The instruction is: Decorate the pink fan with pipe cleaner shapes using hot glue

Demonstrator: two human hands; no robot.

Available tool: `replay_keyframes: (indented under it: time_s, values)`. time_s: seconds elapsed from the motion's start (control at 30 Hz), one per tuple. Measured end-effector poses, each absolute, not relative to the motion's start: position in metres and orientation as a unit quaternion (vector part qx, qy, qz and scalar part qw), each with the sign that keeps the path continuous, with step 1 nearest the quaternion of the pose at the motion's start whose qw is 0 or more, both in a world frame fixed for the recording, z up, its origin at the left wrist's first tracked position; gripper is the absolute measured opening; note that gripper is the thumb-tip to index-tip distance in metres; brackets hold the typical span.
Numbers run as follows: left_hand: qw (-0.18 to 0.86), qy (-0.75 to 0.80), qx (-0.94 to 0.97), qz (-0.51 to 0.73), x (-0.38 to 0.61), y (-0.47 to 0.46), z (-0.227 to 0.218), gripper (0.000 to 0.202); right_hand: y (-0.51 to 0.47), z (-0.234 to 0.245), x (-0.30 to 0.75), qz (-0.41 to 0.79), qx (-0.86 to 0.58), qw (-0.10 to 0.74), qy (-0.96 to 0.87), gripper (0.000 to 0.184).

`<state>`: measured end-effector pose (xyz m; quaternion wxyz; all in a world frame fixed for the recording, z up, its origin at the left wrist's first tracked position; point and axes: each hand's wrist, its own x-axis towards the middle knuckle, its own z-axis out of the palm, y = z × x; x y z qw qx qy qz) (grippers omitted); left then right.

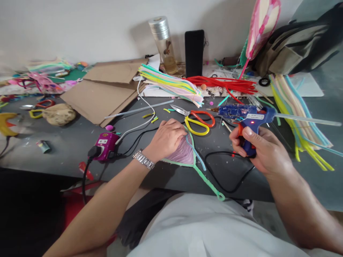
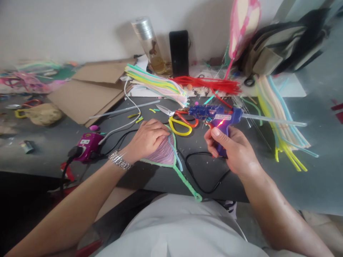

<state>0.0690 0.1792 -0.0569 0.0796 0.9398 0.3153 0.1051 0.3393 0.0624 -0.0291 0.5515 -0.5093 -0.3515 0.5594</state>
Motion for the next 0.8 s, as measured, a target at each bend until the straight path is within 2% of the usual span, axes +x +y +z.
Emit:
replay_keyframes:
  time_s: [0.27,0.5,0.8]
  values:
    - [0.099,0.335,0.931,0.105,0.07,0.183,-0.058,0.02,0.062,-0.029,0.341,0.553,-0.509,0.556,-0.354,0.035]
    - [0.116,0.389,0.904,0.134,0.077,0.179,-0.06,0.007,0.063,-0.027,0.34,0.544,-0.514,0.556,-0.361,0.036]
    - [0.115,0.426,0.885,0.152,0.081,0.172,-0.062,0.005,0.063,-0.027,0.34,0.541,-0.511,0.556,-0.37,0.035]
